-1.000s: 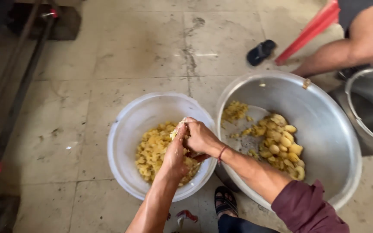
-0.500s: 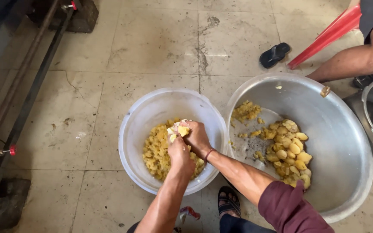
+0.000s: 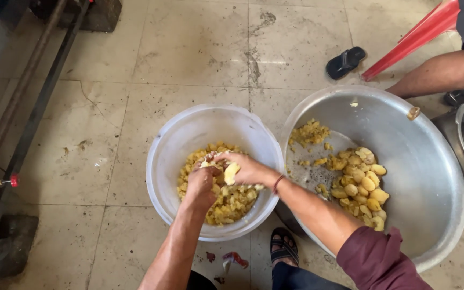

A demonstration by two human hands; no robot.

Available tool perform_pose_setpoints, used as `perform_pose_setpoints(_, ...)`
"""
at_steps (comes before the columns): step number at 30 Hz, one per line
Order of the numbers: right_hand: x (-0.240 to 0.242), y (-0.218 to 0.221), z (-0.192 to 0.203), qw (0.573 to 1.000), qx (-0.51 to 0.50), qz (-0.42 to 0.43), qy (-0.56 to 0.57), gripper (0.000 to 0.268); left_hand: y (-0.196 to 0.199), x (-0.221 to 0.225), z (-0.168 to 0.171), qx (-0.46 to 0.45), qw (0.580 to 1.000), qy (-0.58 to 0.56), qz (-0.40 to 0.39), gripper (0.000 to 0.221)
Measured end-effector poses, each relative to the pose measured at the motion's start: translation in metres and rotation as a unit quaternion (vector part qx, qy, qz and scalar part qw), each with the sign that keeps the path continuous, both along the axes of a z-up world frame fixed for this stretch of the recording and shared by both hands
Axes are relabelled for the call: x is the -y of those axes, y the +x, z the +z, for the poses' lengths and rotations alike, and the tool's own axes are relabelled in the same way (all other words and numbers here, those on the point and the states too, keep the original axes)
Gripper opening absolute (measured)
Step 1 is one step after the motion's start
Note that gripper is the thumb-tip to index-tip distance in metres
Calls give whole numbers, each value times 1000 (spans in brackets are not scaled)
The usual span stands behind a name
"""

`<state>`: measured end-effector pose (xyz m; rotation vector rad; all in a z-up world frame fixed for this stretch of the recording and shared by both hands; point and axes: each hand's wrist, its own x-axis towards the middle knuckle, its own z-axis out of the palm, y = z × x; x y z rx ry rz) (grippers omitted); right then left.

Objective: The person sits on the floor and breaks boiled potatoes into smaller pieces by hand, taking them from a large metal basin and placing the broken pieces into a white plastic bucket. They continue transferring and breaking potatoes throughout, gradually emptying the metal basin into the bucket.

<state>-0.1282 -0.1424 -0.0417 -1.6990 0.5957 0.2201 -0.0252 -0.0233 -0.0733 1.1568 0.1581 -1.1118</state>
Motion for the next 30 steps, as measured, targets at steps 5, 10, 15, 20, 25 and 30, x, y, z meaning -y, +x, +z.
perform_pose_setpoints(5, -12, 0, -8, 945, 113, 25, -306, 62, 8, 5, -75, 60, 995, -59, 49, 43)
perform_pose_setpoints(10, 3, -8, -3, 963, 203, 36, -175, 63, 8, -6, -13, 71, 995, 28, 62, 39)
perform_pose_setpoints(15, -1, -13, 41, 959, 103, -4, -266, 51, 23, 0, -26, 289, 954, 72, -28, 32)
perform_pose_setpoints(20, -8, -19, 75, 927, 135, -42, -346, 24, 27, 1, 11, 420, 882, 186, -109, 45)
perform_pose_setpoints(25, -15, -18, 63, 892, 228, -78, -383, 23, 26, -7, 44, 372, 923, 83, -52, 30)
perform_pose_setpoints(30, -6, 9, -56, 887, -286, 203, -300, 28, 42, -21, -20, 663, 719, 151, -144, 37)
